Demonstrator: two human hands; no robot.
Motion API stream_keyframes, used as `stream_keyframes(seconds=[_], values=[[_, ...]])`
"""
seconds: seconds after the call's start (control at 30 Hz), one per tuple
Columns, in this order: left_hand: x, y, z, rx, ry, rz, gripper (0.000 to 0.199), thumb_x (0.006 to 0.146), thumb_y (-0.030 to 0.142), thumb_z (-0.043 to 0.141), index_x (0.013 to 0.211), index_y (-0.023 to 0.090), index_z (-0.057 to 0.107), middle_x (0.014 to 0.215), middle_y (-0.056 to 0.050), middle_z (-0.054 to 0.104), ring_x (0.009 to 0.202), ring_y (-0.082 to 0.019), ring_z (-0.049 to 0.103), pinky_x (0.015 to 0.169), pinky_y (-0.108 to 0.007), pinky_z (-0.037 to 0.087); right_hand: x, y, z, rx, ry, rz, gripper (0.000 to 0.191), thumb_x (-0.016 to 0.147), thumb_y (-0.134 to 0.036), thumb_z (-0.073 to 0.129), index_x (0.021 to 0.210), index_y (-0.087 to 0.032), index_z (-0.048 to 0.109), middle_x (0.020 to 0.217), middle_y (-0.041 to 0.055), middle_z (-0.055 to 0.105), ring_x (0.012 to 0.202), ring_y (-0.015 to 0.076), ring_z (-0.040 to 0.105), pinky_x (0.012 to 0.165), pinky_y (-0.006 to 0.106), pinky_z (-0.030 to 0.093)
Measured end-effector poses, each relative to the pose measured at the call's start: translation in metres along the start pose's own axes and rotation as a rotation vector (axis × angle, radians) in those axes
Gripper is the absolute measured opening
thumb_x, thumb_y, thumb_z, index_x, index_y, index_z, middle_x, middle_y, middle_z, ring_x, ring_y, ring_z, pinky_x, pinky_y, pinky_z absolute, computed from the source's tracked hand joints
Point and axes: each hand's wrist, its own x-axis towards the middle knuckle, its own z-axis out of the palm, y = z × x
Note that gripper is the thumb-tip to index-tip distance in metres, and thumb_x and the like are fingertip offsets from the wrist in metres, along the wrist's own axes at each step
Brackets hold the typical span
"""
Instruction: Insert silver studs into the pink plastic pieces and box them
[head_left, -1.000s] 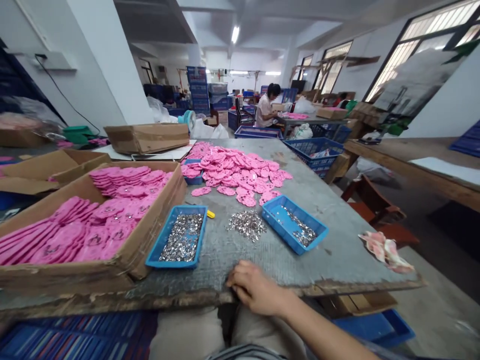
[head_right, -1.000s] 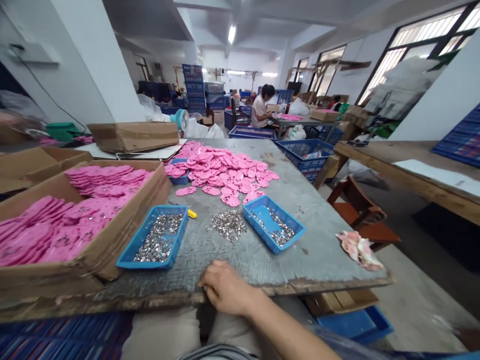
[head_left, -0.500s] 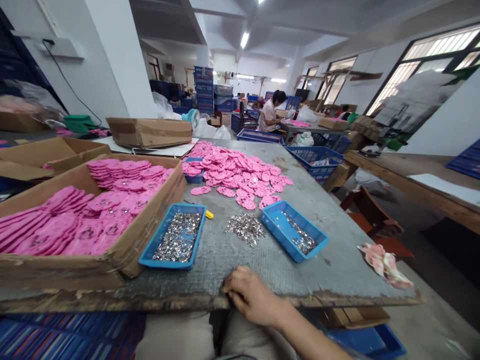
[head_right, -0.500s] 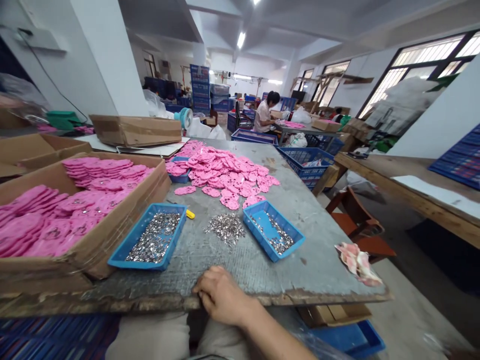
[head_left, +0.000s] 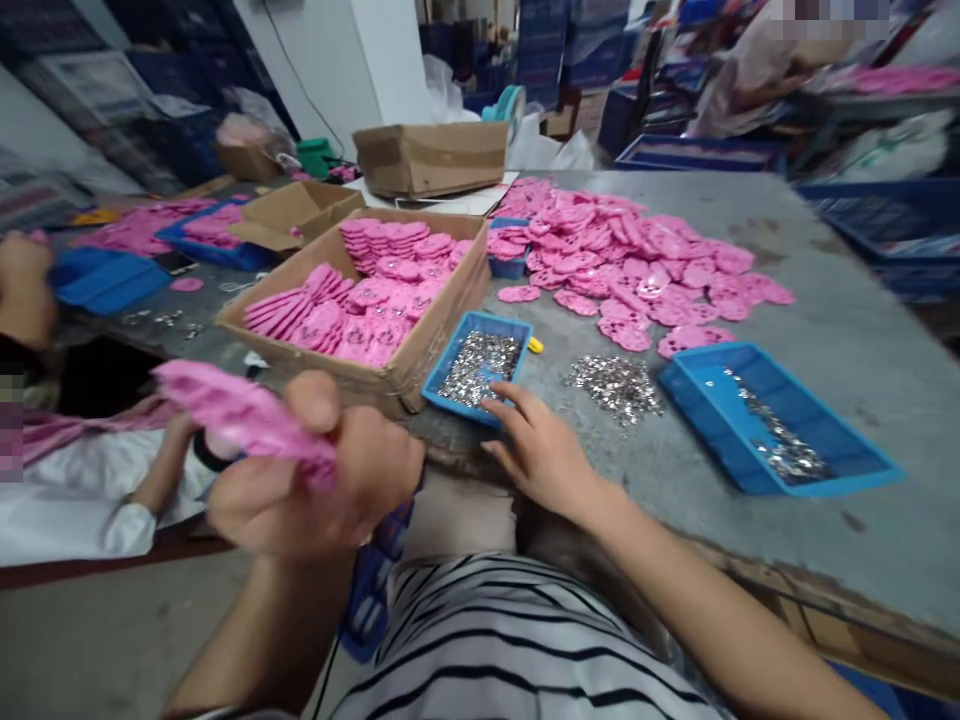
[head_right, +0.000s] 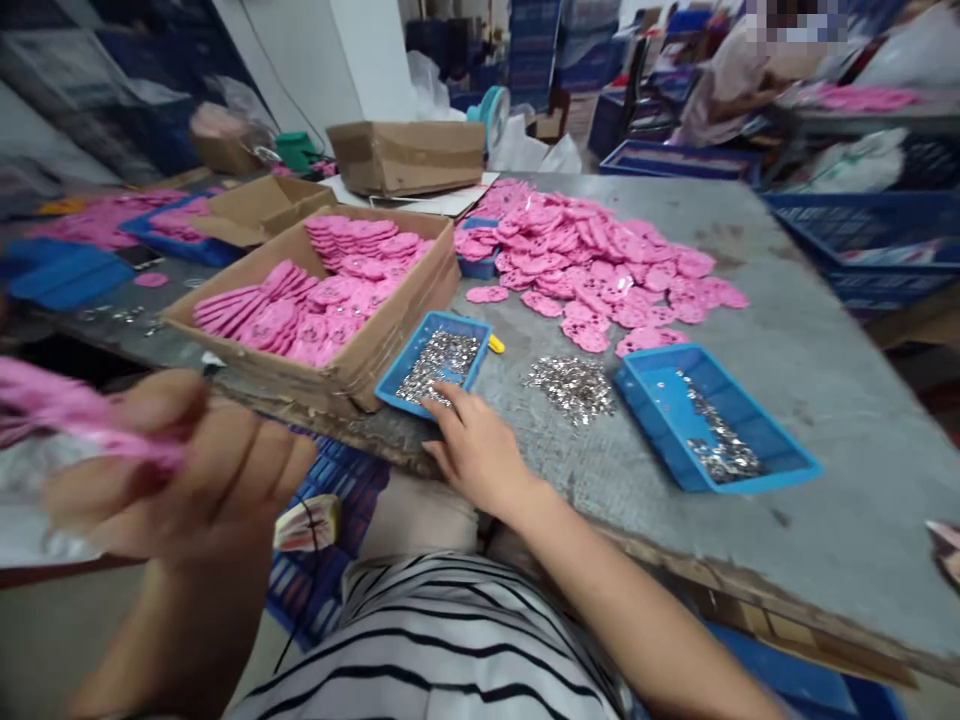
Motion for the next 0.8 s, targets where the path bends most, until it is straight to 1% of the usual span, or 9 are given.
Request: stream_keyframes(seconds=[0.07, 0.13, 0.2, 0.37, 0.43, 0.57, 0.67, 0.73, 0.8], values=[[-0.001, -0.003, 0.0, 0.015, -0.007, -0.005, 0.014, 0.08, 0.028, 0.059, 0.092, 0.023, 0.063, 0.049, 0.006, 0.05, 0.038, -0.008, 0.042, 0.046, -0.022, 0.041, 0.019, -0.01, 0.006, -0.157, -0.123, 0.04, 0.037, 0.088, -0.027, 0.057, 0.122, -0.011, 0.056, 0.128, 0.0192, 0.057, 0.107, 0.0289, 0.054, 0.086, 0.042, 0.048], [-0.001, -0.009, -0.003, 0.043, 0.094, -0.049, 0.015, 0.08, 0.025, 0.058, 0.094, 0.021, 0.063, 0.056, 0.004, 0.058, 0.039, -0.008, 0.046, 0.045, -0.022, 0.04, 0.03, -0.013, 0.01, -0.282, -0.257, 0.087, 0.022, 0.09, -0.022, 0.054, 0.106, -0.011, 0.064, 0.105, 0.0165, 0.066, 0.095, 0.0268, 0.055, 0.078, 0.037, 0.046], [-0.004, -0.017, -0.011, 0.079, 0.211, -0.084, 0.019, 0.077, 0.024, 0.061, 0.095, 0.021, 0.064, 0.066, 0.002, 0.065, 0.04, -0.008, 0.051, 0.043, -0.022, 0.04, 0.035, -0.009, 0.012, -0.329, -0.332, 0.106, 0.021, 0.093, -0.016, 0.046, 0.092, -0.013, 0.067, 0.087, 0.0127, 0.067, 0.087, 0.0238, 0.053, 0.072, 0.033, 0.042], [-0.011, -0.036, -0.033, 0.12, 0.485, -0.183, 0.028, 0.068, 0.02, 0.069, 0.095, 0.017, 0.064, 0.08, -0.003, 0.069, 0.058, -0.014, 0.063, 0.043, -0.021, 0.043, 0.026, 0.008, 0.012, -0.235, -0.317, 0.078, 0.023, 0.093, -0.015, 0.046, 0.094, -0.015, 0.068, 0.084, 0.0103, 0.066, 0.081, 0.0217, 0.047, 0.067, 0.032, 0.036], [-0.013, -0.041, -0.038, 0.108, 0.555, -0.221, 0.031, 0.066, 0.019, 0.071, 0.096, 0.016, 0.064, 0.081, -0.004, 0.068, 0.063, -0.015, 0.064, 0.044, -0.02, 0.043, 0.022, 0.013, 0.012, -0.186, -0.317, 0.059, 0.023, 0.092, -0.015, 0.046, 0.095, -0.015, 0.069, 0.084, 0.011, 0.065, 0.08, 0.0223, 0.047, 0.068, 0.032, 0.036], [-0.015, -0.045, -0.043, 0.094, 0.563, -0.254, 0.033, 0.067, 0.021, 0.072, 0.098, 0.015, 0.063, 0.079, -0.003, 0.065, 0.063, -0.014, 0.064, 0.044, -0.02, 0.044, 0.028, 0.018, 0.007, -0.122, -0.284, 0.028, 0.025, 0.093, -0.027, 0.049, 0.098, -0.014, 0.069, 0.089, 0.0116, 0.066, 0.083, 0.0232, 0.05, 0.075, 0.035, 0.041], [-0.018, -0.047, -0.043, 0.101, 0.526, -0.266, 0.033, 0.067, 0.023, 0.071, 0.098, 0.015, 0.061, 0.075, -0.001, 0.063, 0.056, -0.012, 0.06, 0.041, -0.02, 0.041, 0.053, 0.016, 0.002, -0.187, -0.28, 0.066, 0.029, 0.093, -0.032, 0.049, 0.103, -0.014, 0.068, 0.1, 0.0132, 0.067, 0.092, 0.0257, 0.054, 0.08, 0.037, 0.044], [-0.019, -0.049, -0.042, 0.111, 0.5, -0.284, 0.029, 0.067, 0.025, 0.07, 0.092, 0.015, 0.061, 0.072, 0.0, 0.061, 0.05, -0.01, 0.056, 0.039, -0.019, 0.038, 0.075, 0.013, 0.002, -0.293, -0.391, 0.094, 0.026, 0.089, -0.025, 0.052, 0.104, -0.012, 0.069, 0.103, 0.0161, 0.067, 0.099, 0.0291, 0.056, 0.082, 0.038, 0.045], [-0.021, -0.052, -0.04, 0.125, 0.478, -0.301, 0.022, 0.068, 0.027, 0.07, 0.083, 0.013, 0.059, 0.069, 0.0, 0.06, 0.047, -0.008, 0.053, 0.038, -0.019, 0.036, 0.095, 0.009, 0.006, -0.371, -0.563, 0.117, 0.025, 0.085, -0.016, 0.053, 0.102, -0.01, 0.071, 0.103, 0.019, 0.069, 0.104, 0.0307, 0.058, 0.084, 0.037, 0.046]])
